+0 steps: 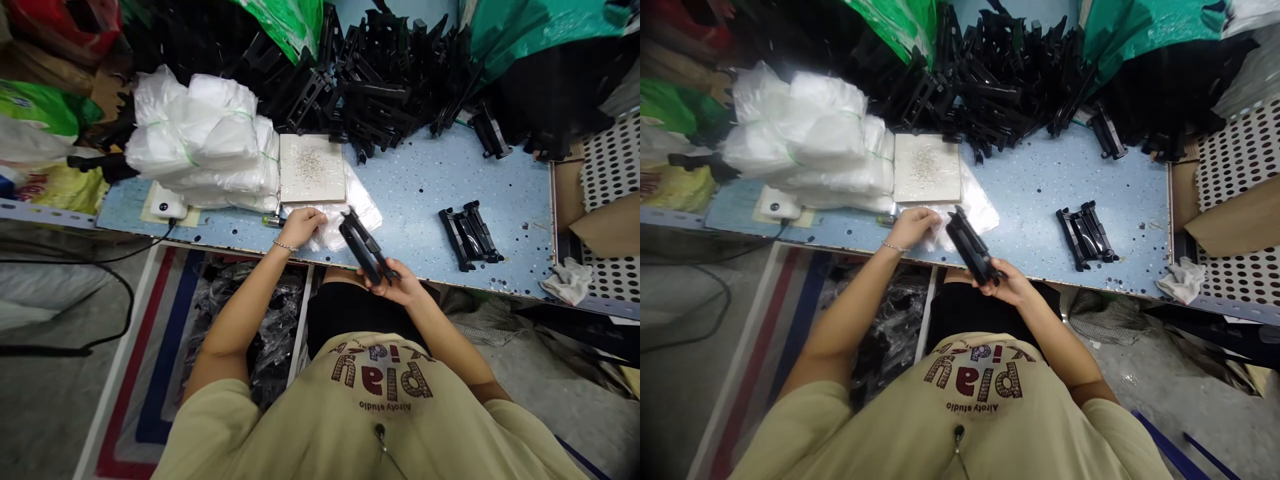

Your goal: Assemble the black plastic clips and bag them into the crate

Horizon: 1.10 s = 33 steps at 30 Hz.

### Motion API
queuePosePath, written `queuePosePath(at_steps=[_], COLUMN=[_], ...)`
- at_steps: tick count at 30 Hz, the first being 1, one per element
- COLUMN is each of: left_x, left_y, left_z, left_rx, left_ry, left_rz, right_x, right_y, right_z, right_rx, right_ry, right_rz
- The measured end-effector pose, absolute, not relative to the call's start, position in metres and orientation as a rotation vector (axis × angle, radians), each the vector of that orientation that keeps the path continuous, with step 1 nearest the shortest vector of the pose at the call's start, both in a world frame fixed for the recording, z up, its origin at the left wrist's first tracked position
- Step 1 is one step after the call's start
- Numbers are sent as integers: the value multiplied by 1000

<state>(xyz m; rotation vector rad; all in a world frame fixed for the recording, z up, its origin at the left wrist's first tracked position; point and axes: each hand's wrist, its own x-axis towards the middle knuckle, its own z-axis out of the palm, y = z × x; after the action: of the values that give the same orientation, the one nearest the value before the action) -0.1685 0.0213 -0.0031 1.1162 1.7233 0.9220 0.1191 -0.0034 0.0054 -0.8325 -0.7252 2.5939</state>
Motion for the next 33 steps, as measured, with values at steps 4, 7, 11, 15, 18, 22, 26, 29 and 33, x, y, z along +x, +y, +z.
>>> queuePosePath(at_steps=[4,7,11,15,18,22,26,29,33], left_x=[-171,-179,-184,-175,-146,-95,-68,-67,-97], left_y=[14,7,5,-1,-21,-57,-73,-78,-117], left_z=[-4,-8,-13,-9,3,18,14,12,47], left_rx=[1577,2006,2140,2149,2234,2270,2209,2246,2045], left_ry=[1798,1763,1721,1680,1528,1240,1224,1266,1409], left_rz=[989,884,817,909,1057,1187,1076,1018,1017], right_x=[100,106,101,79,71,76,90,100,125], right_y=[-3,-2,2,10,17,16,-8,-31,-32], right_z=[-3,-1,1,-6,-9,-7,-2,8,29], right_rx=[-878,-915,-820,-783,-765,-946,-1265,-1140,-742], right_ry=[-539,-466,-328,-37,30,-288,-1217,-1714,-1911], right_rz=[2651,2589,2724,2857,2853,2553,1968,1704,1877])
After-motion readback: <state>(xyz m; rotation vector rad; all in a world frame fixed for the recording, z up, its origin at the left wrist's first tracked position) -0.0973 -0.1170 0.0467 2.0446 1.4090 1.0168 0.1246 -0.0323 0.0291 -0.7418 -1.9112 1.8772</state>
